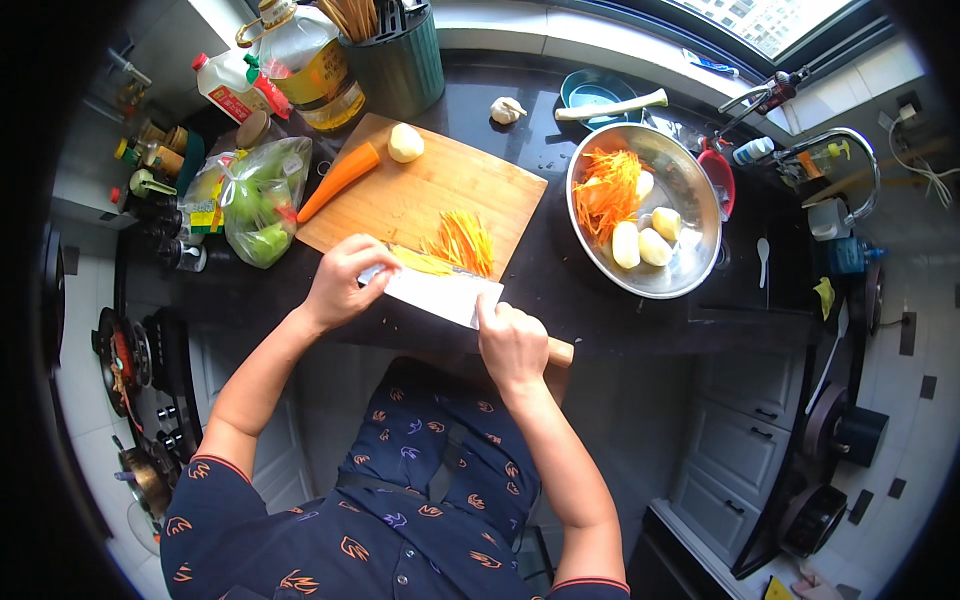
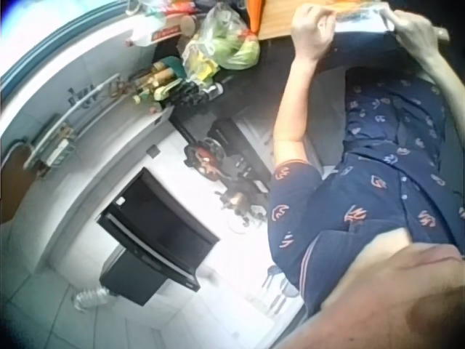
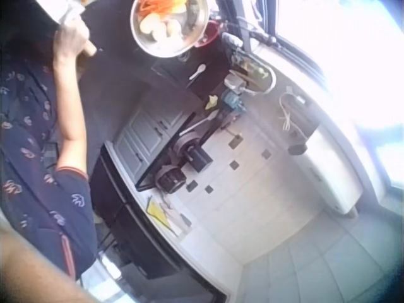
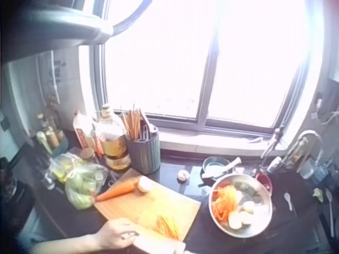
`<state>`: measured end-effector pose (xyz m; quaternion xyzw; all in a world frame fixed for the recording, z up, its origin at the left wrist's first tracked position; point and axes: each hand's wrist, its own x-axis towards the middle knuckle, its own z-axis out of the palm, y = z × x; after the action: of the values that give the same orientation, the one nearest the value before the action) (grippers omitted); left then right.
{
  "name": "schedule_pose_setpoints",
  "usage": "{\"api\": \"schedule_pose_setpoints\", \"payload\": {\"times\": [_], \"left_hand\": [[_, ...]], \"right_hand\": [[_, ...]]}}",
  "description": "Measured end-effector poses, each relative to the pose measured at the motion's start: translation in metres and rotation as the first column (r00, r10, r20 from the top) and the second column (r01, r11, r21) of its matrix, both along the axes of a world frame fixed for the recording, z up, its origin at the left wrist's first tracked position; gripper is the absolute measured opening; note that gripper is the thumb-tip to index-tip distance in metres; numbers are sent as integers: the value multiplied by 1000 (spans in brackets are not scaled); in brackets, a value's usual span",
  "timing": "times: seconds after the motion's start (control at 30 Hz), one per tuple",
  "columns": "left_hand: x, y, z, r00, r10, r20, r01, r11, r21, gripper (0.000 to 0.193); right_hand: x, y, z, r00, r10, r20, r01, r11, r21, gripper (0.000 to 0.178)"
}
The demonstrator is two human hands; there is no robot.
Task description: The person uses a cleaver to slice a carrot into thin strips on a wooden cutting board. They gather the sliced carrot and transfer it into a metal bowl containing other vegetables. The person then cuts the remaining carrot into smaller chunks.
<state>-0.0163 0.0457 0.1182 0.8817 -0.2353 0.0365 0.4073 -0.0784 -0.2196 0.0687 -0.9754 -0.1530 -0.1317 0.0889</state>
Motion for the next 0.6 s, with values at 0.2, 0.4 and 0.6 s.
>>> {"api": "schedule_pose_setpoints", "payload": {"times": [0.2,0.4,0.6], "left_hand": [[0,-3,-14,973,-194,-125,214,960,178,10],[22,1,-37,970,-185,-156,219,946,241,12],[35,-3,-44,975,-162,-149,183,973,138,12]], "right_hand": [[-5,-6,-4,989,98,110,-84,989,-122,17],[-5,-12,8,963,196,185,-161,969,-188,22],[-6,-18,6,969,187,160,-157,970,-185,22]]}}
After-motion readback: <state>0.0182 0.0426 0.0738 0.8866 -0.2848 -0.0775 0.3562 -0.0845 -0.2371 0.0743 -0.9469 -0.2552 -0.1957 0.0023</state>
